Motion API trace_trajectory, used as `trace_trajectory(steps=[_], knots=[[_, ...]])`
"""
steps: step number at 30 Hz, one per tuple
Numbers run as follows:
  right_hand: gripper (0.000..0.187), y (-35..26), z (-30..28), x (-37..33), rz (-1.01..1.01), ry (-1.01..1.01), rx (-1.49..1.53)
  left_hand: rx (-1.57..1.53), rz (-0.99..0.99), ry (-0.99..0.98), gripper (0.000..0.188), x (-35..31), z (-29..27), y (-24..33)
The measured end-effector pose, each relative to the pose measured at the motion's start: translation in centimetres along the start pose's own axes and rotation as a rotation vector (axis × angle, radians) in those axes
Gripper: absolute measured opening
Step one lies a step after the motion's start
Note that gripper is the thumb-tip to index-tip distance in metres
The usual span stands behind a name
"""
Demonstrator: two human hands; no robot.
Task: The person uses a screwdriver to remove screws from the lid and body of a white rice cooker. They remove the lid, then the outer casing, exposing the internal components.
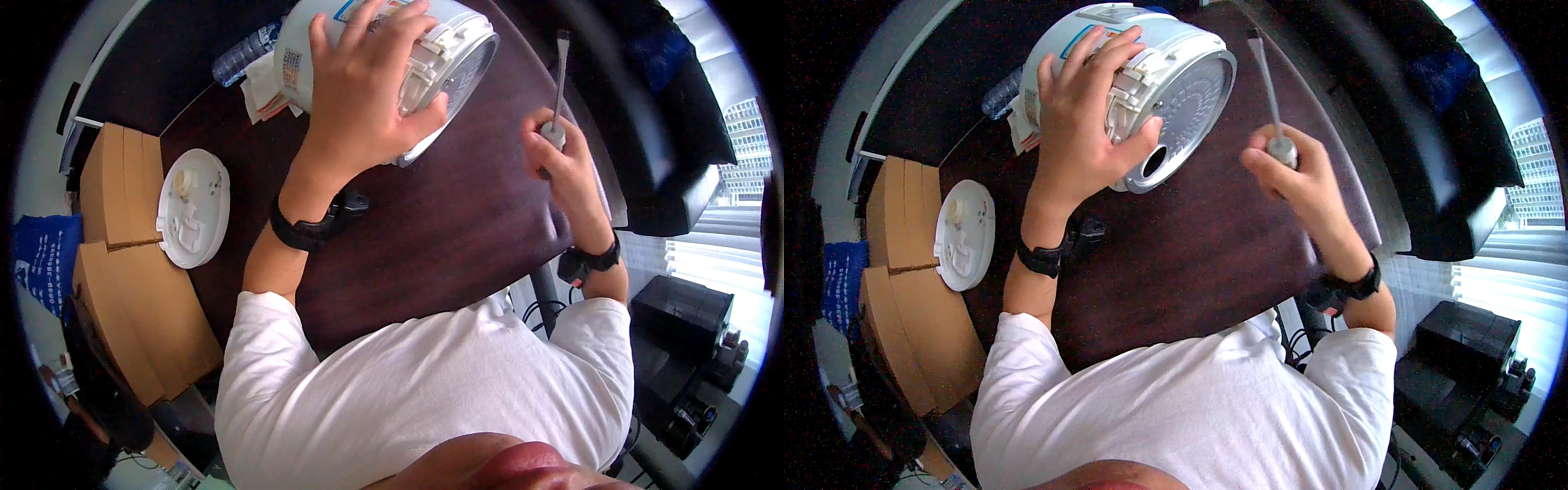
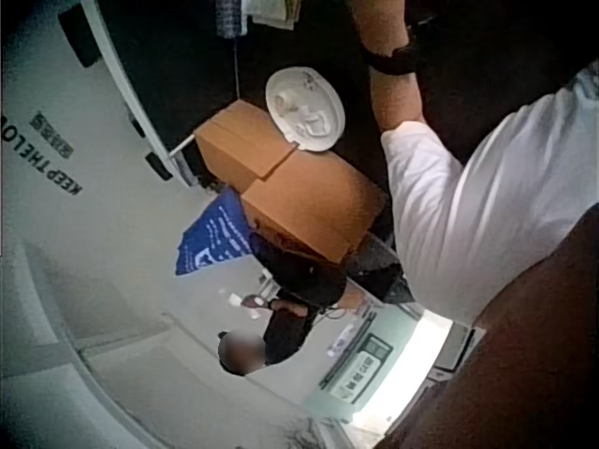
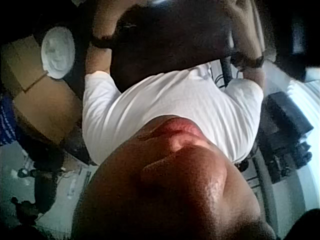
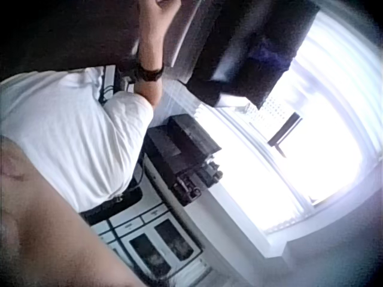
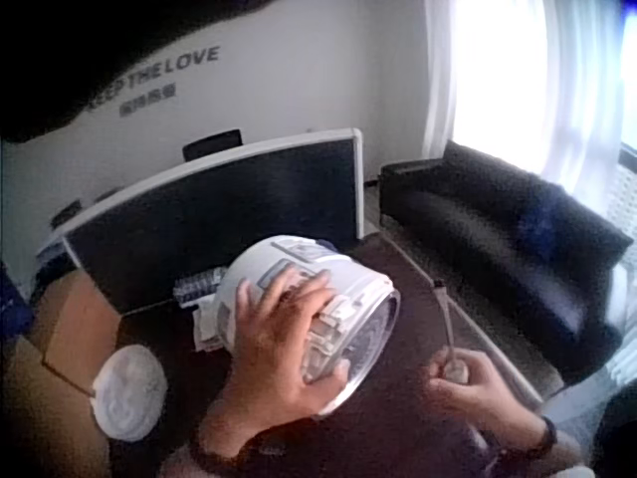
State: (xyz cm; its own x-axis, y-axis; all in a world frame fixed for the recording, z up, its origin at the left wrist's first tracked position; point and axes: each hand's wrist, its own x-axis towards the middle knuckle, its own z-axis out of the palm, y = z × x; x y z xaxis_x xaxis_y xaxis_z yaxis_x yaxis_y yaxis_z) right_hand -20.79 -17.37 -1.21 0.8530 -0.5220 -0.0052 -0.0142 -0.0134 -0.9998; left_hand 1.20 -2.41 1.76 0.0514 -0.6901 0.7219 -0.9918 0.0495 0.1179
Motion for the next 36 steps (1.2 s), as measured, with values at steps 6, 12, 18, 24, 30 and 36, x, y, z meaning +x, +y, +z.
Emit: trace_trajectory(steps=[6, 12, 18, 24, 30, 36], knots=[[0.027, -2.2, 4.9, 2.3, -0.271, 0.143, -0.253, 0.038, -0.001, 0.006, 0.064, 0.0, -0.1, 0.1], [0.024, -2.7, 6.2, 3.9, -0.305, 0.157, -0.397, -0.002, -0.004, 0.025, 0.068, 0.0, -0.1, 0.1], [0.021, -2.9, 6.6, 3.9, -0.39, 0.209, -0.465, 0.034, -0.028, 0.005, 0.068, 0.1, -0.2, 0.3], [0.024, -2.4, 7.4, 3.9, -0.647, 0.342, -0.711, 0.038, 0.001, 0.038, 0.068, 0.1, 0.0, 0.1], [0.033, -1.9, 7.1, 4.1, -0.75, 0.369, -0.846, 0.05, -0.006, 0.029, 0.068, -0.1, 0.0, 0.1], [0.038, -2.3, 6.0, 5.0, -0.958, 0.28, -0.974, 0.046, -0.001, 0.039, 0.069, 0.0, 0.0, 0.0]])
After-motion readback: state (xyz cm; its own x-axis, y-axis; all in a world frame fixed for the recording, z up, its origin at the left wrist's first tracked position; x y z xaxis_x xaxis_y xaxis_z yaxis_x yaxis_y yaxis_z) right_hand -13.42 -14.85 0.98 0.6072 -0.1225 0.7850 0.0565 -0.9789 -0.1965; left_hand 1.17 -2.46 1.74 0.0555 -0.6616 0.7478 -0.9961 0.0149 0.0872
